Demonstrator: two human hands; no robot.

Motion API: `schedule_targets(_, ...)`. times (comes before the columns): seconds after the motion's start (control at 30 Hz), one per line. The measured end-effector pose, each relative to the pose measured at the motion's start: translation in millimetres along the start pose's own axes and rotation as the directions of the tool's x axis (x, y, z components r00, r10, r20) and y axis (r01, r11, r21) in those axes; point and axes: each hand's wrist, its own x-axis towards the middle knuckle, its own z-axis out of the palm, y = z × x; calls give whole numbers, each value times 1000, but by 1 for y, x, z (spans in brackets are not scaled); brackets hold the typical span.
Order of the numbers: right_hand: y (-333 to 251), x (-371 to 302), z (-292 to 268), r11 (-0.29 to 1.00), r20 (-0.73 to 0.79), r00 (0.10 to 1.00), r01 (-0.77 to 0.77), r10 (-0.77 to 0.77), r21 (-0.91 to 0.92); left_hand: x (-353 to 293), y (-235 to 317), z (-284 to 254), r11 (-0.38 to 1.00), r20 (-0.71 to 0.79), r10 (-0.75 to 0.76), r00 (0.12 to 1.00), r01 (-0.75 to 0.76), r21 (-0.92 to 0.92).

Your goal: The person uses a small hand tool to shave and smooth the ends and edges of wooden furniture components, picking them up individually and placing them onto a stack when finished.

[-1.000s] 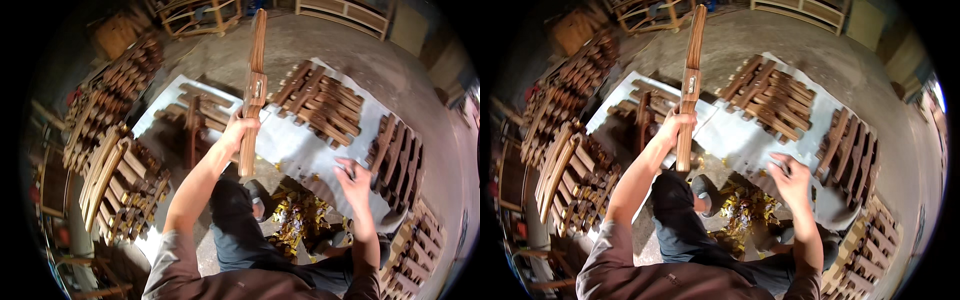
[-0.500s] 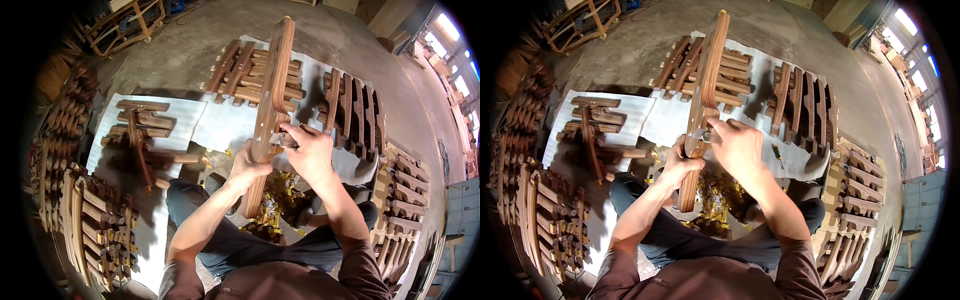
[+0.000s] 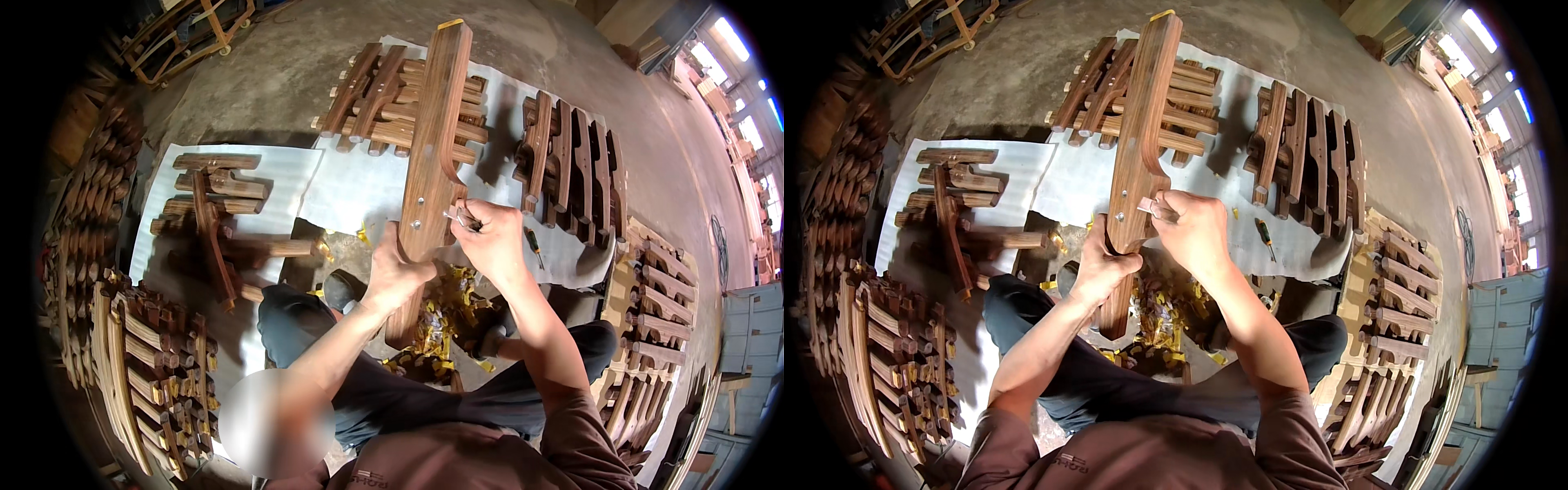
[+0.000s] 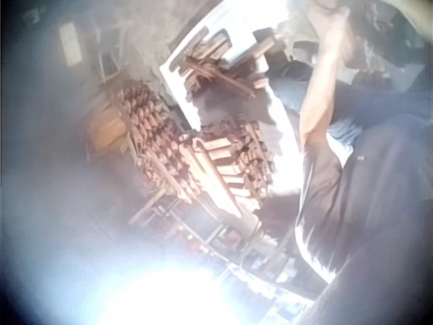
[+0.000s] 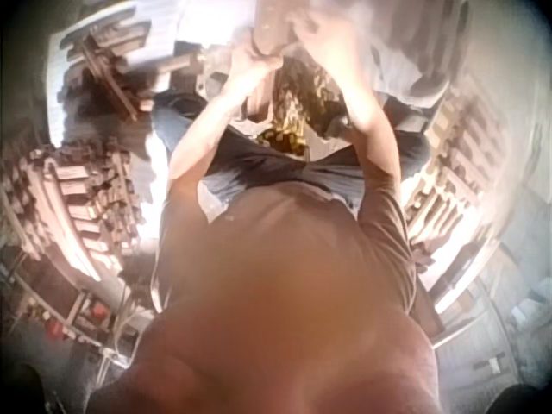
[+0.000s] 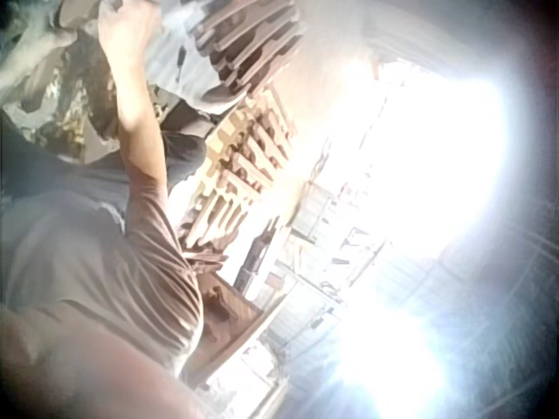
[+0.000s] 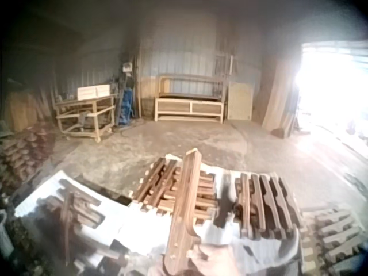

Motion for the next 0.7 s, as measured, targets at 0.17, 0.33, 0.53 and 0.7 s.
schedule_targets(0.17, -11, 1, -22, 962, 207, 975, -133, 83, 241, 3, -2, -11, 981, 79, -95, 992, 107, -164)
schedule_targets(0.33, -5, -4, -33, 974, 45, 995, -100, 93, 204, 3, -3, -13, 939, 87, -157, 984, 175, -295)
schedule_targets(0.53, -13, -5, -18, 984, 44, 988, 151, -147, -97, 1, -1, -12, 954, 162, -162, 974, 196, -228)
schedule_targets(0.7, -14, -10, -13, 958, 8, 994, 106, -108, -265, -1, 2, -1, 994, 83, -35, 996, 44, -102)
